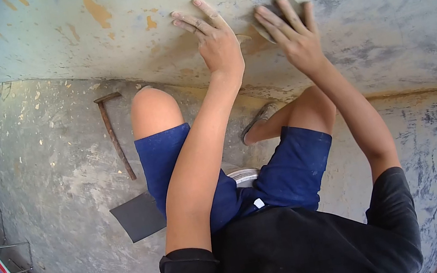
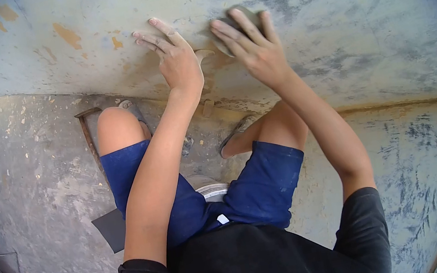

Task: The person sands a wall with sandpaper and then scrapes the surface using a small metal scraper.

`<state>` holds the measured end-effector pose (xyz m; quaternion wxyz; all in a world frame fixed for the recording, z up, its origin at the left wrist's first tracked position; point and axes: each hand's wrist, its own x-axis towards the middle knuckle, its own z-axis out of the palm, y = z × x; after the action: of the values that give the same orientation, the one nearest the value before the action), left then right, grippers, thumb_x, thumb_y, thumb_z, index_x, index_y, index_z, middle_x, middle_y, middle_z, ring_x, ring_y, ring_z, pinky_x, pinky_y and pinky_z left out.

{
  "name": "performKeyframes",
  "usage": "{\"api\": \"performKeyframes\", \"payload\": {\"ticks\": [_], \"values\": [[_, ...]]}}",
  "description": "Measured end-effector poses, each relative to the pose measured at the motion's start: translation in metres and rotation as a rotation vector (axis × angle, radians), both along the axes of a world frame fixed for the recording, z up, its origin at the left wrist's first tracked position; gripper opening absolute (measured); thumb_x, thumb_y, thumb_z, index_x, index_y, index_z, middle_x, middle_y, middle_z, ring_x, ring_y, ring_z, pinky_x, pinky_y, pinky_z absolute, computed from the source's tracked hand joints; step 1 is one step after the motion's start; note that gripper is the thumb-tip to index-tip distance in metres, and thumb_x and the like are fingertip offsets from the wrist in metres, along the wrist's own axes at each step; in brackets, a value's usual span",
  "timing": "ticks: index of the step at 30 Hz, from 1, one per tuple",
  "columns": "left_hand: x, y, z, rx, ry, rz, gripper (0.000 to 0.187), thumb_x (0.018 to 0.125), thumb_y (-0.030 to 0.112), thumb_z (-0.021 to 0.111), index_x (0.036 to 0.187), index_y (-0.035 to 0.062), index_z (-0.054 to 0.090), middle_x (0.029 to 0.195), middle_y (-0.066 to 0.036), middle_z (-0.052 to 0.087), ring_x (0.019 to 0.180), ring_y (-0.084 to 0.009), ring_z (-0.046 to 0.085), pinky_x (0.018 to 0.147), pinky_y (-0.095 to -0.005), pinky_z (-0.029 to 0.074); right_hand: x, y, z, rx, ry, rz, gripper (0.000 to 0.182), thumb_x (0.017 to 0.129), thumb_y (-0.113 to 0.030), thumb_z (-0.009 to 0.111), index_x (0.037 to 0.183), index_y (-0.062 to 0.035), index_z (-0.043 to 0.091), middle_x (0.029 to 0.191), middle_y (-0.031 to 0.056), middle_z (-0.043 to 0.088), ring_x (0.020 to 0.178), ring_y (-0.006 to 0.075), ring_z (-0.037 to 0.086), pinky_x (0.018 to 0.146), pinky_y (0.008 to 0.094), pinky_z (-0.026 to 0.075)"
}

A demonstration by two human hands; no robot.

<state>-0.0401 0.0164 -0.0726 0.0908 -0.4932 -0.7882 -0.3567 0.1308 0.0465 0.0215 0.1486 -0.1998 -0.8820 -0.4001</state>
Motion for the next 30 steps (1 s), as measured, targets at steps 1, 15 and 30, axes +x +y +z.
{"api": "performKeyframes", "payload": {"ticks": [1,15,30], "values": [[-0.001,0.0,0.003,0.0,0.002,0.0,0.099,0.096,0.002,0.07,0.16,-0.0197,-0.002,0.149,-0.066,0.004,0.144,-0.0722,0.028,0.098,-0.0408,0.062,-0.013,0.0,-0.002,0.0,0.002,0.0,0.05,0.097,-0.016,0.059,0.146,-0.0201,0.068,0.158,-0.0089,0.059,0.152,0.0201,0.047,0.124,0.0571,0.033],[0.002,-0.004,0.005,0.114,-0.083,-0.028,0.085,0.091,-0.015,0.057,0.162,-0.0168,0.01,0.15,-0.064,0.01,0.14,-0.0753,0.031,0.097,-0.0442,0.062,-0.031,-0.001,-0.006,-0.01,0.025,0.024,0.05,0.096,-0.017,0.059,0.145,-0.0181,0.068,0.158,-0.0085,0.058,0.151,0.0208,0.048,0.12,0.0587,0.036],[0.001,-0.006,0.007,0.063,-0.102,-0.04,0.085,0.092,-0.013,0.058,0.163,-0.0157,0.01,0.152,-0.064,0.008,0.142,-0.0752,0.029,0.089,-0.0434,0.065,0.016,-0.001,0.003,-0.076,-0.048,0.014,0.053,0.093,-0.014,0.062,0.145,-0.017,0.067,0.16,-0.0089,0.055,0.152,0.02,0.047,0.123,0.0564,0.034]]}}
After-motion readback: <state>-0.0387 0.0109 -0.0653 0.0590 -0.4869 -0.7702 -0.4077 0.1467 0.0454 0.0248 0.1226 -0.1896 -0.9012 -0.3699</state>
